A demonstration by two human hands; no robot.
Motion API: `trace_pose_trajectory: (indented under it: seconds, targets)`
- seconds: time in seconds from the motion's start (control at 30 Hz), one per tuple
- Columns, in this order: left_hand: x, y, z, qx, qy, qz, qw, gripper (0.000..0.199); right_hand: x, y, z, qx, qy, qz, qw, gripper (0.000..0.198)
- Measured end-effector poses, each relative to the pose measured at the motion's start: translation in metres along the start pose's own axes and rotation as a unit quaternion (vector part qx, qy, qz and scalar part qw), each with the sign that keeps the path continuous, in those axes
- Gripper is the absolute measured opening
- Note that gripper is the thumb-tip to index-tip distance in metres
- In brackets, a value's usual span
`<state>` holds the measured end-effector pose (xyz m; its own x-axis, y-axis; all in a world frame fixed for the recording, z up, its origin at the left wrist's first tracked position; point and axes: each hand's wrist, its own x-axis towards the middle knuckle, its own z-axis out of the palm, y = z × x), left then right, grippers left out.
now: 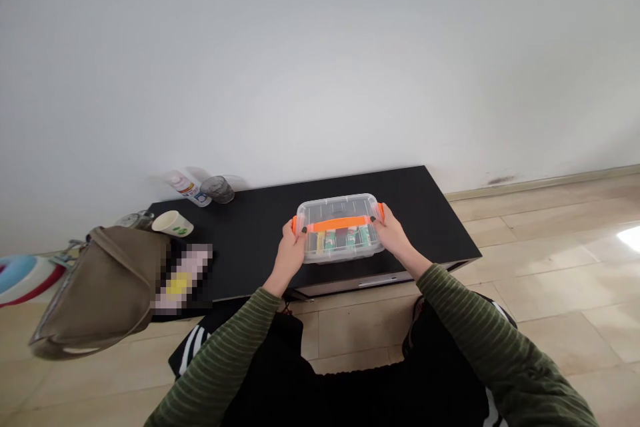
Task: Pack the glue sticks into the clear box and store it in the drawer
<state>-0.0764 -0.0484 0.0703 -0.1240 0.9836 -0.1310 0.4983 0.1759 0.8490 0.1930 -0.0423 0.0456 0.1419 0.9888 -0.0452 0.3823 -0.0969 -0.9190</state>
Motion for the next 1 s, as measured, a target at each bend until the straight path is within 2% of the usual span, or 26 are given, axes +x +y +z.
trace_pose_trajectory:
  seconds: [0.2,0.57,0.77,0.87,1.0]
  targets:
    - [-0.002,0.006,0.000,0.020,0.018,0.011,1.000,0.053,-0.002,-0.006,0.001,-0.075,0.034,0.010,0.997,0.066]
    - [0.004,0.006,0.001,0.037,0.034,0.012,0.999,0.051,0.000,-0.005,0.003,-0.085,0.037,0.014,0.996,0.067]
    - [0.009,0.005,0.002,0.051,0.053,0.039,0.997,0.046,0.001,-0.006,0.002,-0.101,0.031,0.013,0.994,0.067]
    - [0.017,0.000,0.003,0.019,0.057,0.050,0.997,0.045,0.004,-0.005,-0.003,-0.098,0.021,0.014,0.995,0.066]
    - [0.030,-0.012,0.006,-0.056,0.057,0.041,0.996,0.046,0.002,-0.001,-0.015,-0.063,0.039,0.009,0.997,0.051]
